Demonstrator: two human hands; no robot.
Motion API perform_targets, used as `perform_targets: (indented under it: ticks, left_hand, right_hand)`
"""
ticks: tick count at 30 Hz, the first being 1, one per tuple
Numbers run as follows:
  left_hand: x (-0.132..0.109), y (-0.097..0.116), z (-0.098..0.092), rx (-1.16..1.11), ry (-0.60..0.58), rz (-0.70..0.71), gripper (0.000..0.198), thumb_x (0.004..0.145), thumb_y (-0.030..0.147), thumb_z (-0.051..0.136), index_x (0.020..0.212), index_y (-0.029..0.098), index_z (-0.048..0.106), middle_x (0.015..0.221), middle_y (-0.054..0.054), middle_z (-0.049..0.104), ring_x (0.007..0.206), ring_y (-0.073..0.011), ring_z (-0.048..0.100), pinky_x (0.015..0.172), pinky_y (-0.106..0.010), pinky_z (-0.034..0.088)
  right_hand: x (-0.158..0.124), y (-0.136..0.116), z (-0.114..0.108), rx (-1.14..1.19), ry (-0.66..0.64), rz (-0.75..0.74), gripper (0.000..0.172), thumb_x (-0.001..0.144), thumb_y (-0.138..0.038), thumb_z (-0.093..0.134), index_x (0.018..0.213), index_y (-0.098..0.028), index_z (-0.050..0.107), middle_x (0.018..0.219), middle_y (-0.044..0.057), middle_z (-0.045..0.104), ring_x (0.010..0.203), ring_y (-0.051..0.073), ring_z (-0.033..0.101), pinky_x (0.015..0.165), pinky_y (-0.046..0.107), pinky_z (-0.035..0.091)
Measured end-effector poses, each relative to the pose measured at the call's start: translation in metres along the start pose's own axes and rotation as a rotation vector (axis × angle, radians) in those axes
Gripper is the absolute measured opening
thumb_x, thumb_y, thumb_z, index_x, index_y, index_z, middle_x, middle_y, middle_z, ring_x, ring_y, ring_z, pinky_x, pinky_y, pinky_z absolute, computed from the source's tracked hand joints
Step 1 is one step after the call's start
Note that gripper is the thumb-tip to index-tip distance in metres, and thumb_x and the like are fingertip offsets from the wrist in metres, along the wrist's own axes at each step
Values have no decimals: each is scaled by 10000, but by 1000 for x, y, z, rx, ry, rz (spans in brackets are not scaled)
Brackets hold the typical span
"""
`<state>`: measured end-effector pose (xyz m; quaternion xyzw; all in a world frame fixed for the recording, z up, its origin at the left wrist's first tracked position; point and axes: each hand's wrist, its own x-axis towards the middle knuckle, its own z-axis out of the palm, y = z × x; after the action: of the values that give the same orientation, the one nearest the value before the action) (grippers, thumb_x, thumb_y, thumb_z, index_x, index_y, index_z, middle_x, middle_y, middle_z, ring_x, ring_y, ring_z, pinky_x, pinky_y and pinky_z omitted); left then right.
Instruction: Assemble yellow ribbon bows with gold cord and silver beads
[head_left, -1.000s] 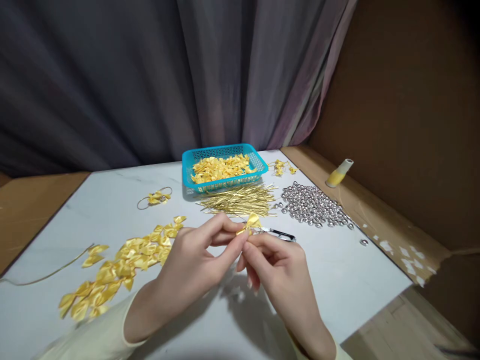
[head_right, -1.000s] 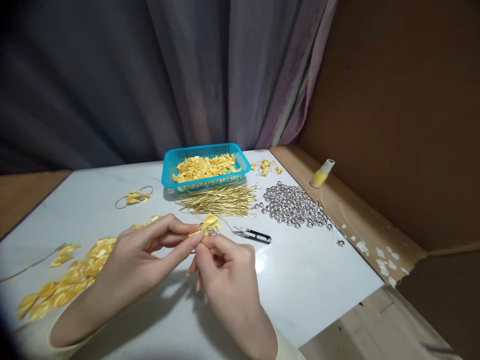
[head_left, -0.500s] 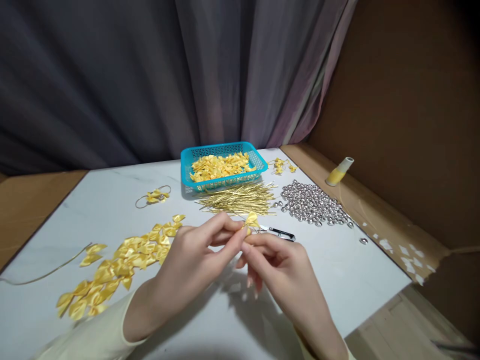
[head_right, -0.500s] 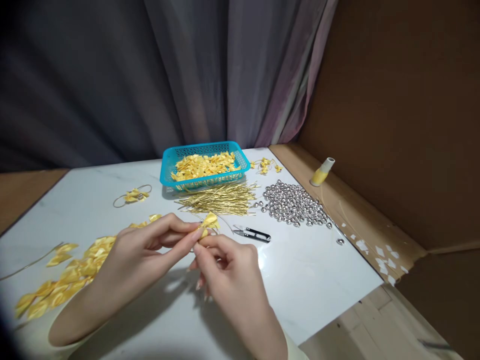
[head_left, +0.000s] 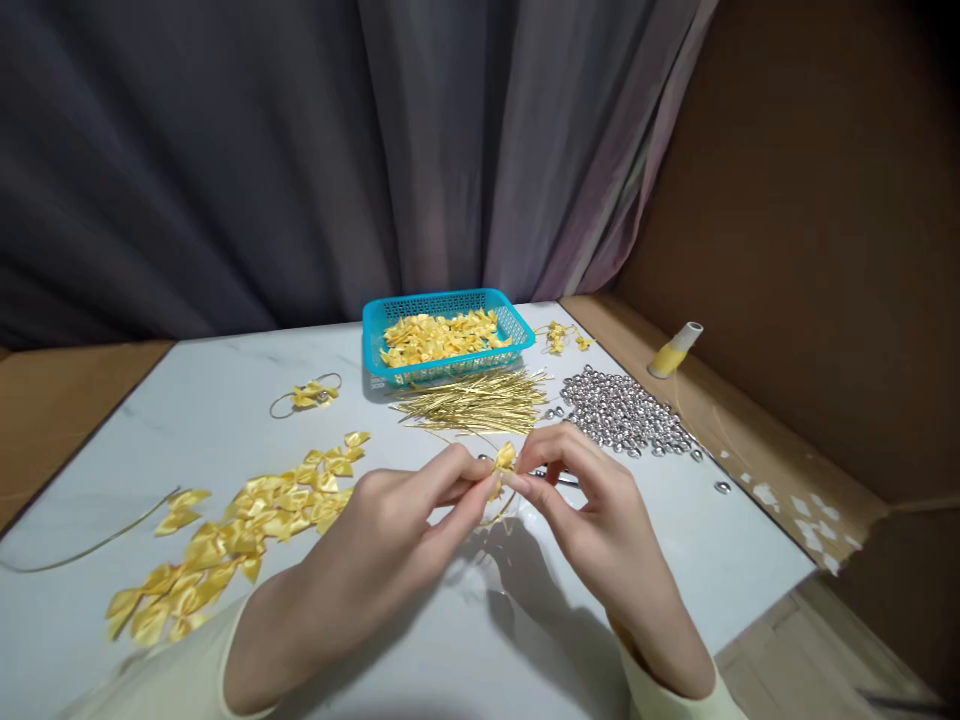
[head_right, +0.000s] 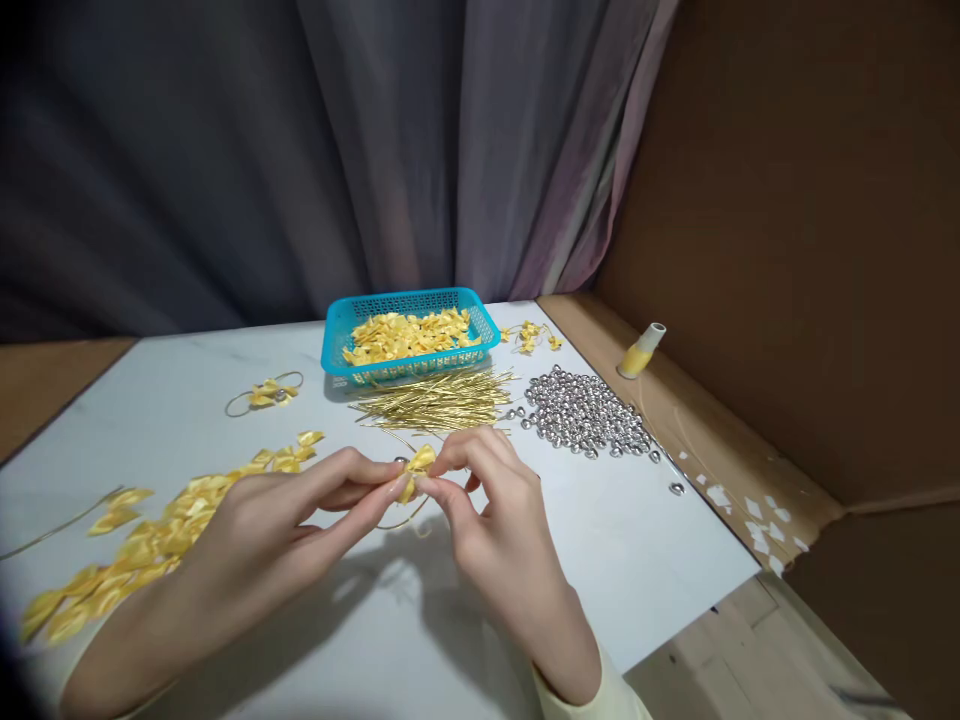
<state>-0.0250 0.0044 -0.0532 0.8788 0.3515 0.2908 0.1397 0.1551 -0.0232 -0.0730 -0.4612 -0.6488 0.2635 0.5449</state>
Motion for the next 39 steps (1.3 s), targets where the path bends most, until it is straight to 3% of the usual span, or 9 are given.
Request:
perform_targets:
  ticks: [7,10,13,18,23,27,31,36,39]
  left_hand:
    - [5,-3,-3,-2,-25,-40,59,897,204,514,901,213,572,730,65,693,530,-75,627,493,-178,433]
    - [5,-2,-3,1,-67,-82,76,902,223,502,872,220,572,697,75,675,510,-69,597,517,-182,427]
    - [3,-1,-2,-4,-140,-104,97,910,218,481,891,230,575,714,74,673,538,-72,602,533,-182,417]
    - [-3,0,-2,36,-232,36,138,911,172,447,944,214,574,564,78,568,449,-95,557,461,-203,365]
    - [-2,2,-3,78,-224,204,146,939,165,408,974,180,549,598,47,587,445,-123,565,452,-236,375]
    - [-2,3,-2,112,-131,294,126,934,150,427,970,175,545,605,37,617,438,-130,572,441,-247,377]
    - [-5,2,-1,124,-21,299,98,921,147,467,970,193,538,615,46,620,450,-117,578,455,-234,389]
    - [-5,4,-3,103,53,262,100,901,131,510,967,204,526,687,55,651,513,-97,615,500,-211,432]
    - [-3,6,-4,106,97,231,101,887,121,528,945,203,518,725,56,668,528,-80,622,502,-192,454]
  right_hand:
    - [-4,0,-17,286,-157,299,107,859,-259,619,800,-207,546,748,-20,588,743,125,545,703,254,418]
    - [-2,-8,-25,224,-310,276,123,868,-237,600,773,-200,532,648,-35,563,662,112,540,654,236,415]
    - [4,-16,-30,78,-411,115,145,868,-156,557,735,-192,516,628,-37,536,588,95,515,571,217,394]
    - [19,-20,-27,-53,-397,-73,173,823,-33,514,735,-182,524,654,-30,549,575,88,510,544,212,390]
    - [32,-8,-21,130,-384,81,122,823,-143,607,707,-171,579,632,-20,590,575,95,566,548,218,440]
    - [33,1,-20,270,-394,194,136,796,-233,670,696,-158,616,609,-21,592,561,89,565,528,207,448]
    - [27,1,-22,213,-316,178,129,772,-226,700,686,-159,631,658,-10,608,592,90,545,528,208,435]
    - [10,-8,-25,27,-166,11,124,810,-155,648,691,-176,621,700,9,630,653,124,565,565,243,446]
    - [-2,-13,-25,-40,-176,-76,142,817,-72,601,724,-179,617,709,14,636,659,129,580,604,260,465]
